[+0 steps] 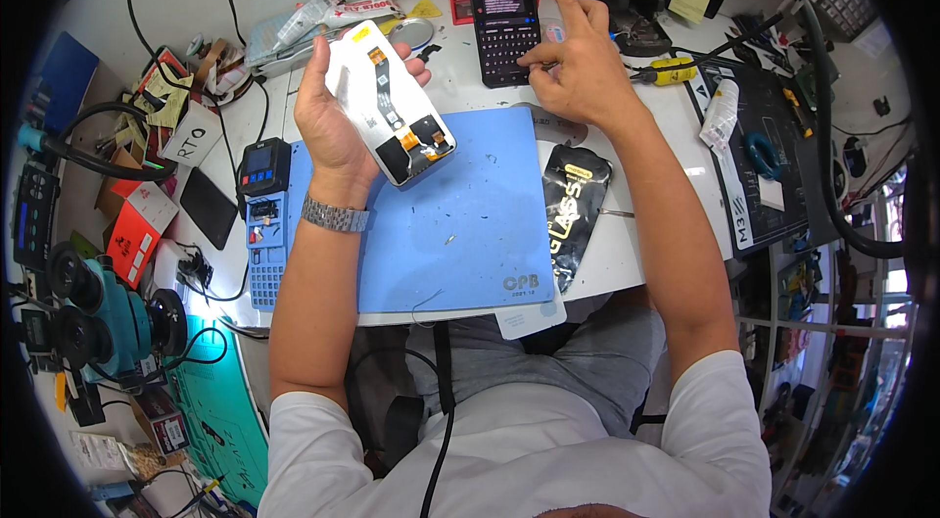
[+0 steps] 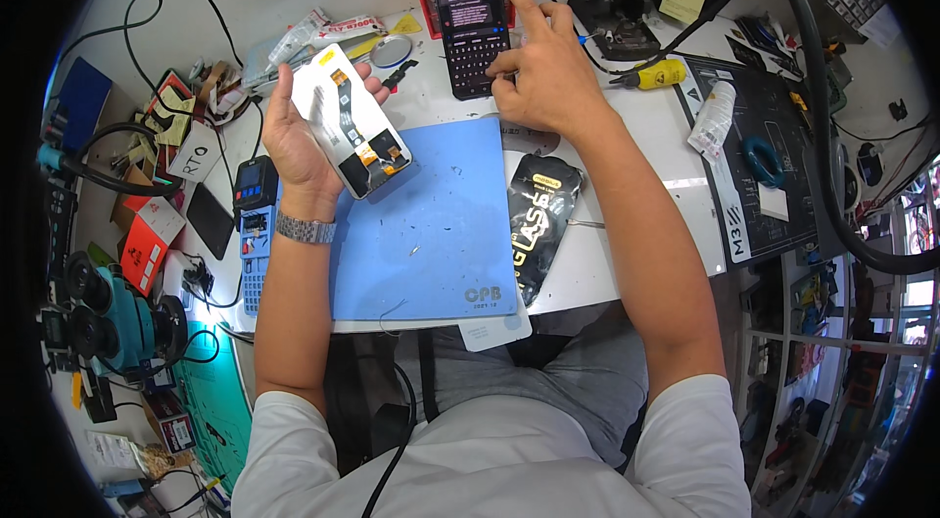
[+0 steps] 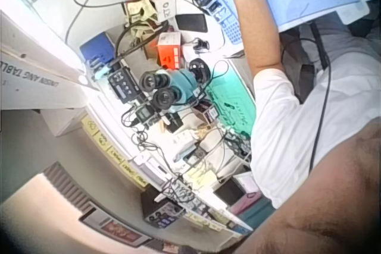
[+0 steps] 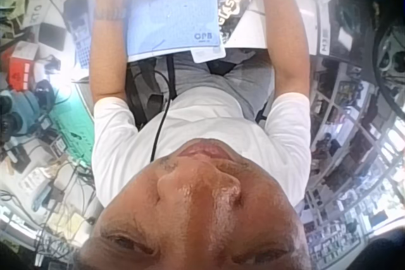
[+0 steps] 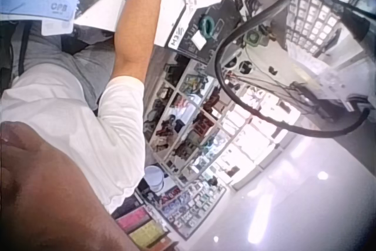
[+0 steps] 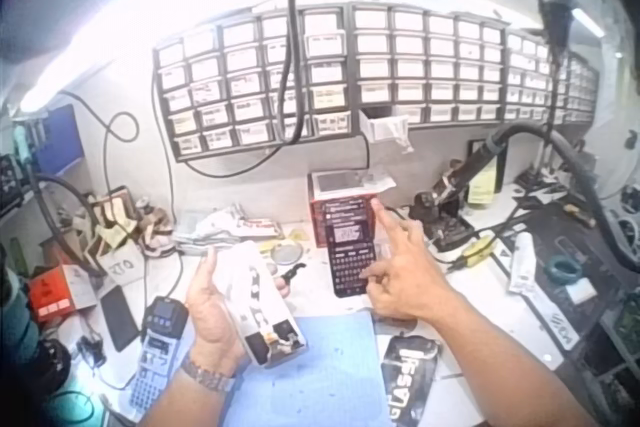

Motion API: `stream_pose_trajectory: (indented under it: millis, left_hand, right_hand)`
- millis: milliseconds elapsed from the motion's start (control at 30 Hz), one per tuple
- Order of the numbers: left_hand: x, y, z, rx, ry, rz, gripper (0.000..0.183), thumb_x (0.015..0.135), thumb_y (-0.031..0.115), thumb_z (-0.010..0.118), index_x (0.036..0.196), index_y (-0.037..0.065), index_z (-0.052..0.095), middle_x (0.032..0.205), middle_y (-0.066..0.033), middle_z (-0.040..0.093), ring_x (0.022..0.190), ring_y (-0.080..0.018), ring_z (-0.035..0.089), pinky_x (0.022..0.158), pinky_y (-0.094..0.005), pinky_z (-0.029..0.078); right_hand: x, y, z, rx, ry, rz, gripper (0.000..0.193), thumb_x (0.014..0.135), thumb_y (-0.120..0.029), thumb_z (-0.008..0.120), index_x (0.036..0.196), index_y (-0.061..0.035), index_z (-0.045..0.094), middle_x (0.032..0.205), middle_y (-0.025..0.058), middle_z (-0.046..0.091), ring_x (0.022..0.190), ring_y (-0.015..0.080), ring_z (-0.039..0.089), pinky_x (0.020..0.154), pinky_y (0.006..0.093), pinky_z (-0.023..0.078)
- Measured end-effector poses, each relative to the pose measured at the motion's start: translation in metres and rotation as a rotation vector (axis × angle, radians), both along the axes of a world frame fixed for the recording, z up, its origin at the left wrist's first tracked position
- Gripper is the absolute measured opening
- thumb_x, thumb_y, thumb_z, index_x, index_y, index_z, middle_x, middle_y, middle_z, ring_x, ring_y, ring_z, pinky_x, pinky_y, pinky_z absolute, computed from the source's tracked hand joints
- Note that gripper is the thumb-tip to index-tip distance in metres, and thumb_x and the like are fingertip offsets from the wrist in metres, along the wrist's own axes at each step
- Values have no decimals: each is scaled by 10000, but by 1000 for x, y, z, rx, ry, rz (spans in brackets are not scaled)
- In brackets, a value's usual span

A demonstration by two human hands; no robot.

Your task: The person holds a disassembled smartphone and uses a blue-handled spudger to pry and separate internal components. They repeatedly lift and adjust the display assembly while working at a cluttered electronics repair bench.

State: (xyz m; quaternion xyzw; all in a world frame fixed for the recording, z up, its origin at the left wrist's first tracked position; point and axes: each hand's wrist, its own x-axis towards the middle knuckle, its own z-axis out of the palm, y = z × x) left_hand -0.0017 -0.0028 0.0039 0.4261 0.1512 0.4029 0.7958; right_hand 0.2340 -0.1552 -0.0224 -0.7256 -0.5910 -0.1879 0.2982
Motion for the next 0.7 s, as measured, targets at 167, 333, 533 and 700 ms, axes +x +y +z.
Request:
stream_pose_trajectory:
  millis: [167, 333, 533, 700]
  left_hand:
    - [1, -2, 1, -8, -4, -4, 666, 1102, 563, 431, 1340, -50, 535, 1102, -262, 707, 954, -342, 780, 884, -483, 677]
    - [1, -2, 0, -22, -23, -19, 647, 1101, 548, 442, 1336, -46, 541, 1100, -253, 712, 945, -344, 778, 882, -484, 673]
    - [0, -2, -5, -23, -4, -110, 602, 1093, 416, 475, 1443, -74, 463, 1197, -292, 693, 1037, -378, 762, 967, -502, 648]
    - [2, -13, 2, 120, 127, -76, 396, 1084, 227, 560, 1347, -69, 556, 1133, -204, 749, 957, -305, 785, 869, -450, 672]
  right_hand:
    - [8, 2, -2, 125, -43, -89, 220, 780, -140, 735, 925, -160, 898, 1753, 89, 350, 1393, 434, 426, 1076, 460, 538]
    - [10, 4, -2, 183, -69, -165, 246, 824, -154, 732, 1008, -178, 894, 1747, 155, 337, 1370, 461, 424, 1129, 476, 480]
    - [6, 3, 0, 134, -58, -191, 314, 836, -128, 710, 1113, -145, 858, 1749, 178, 313, 1387, 469, 393, 1149, 496, 450]
    - [-8, 2, 14, 184, 65, -171, 501, 782, -42, 630, 1262, 61, 530, 1627, 346, 330, 1402, 510, 350, 1229, 596, 289]
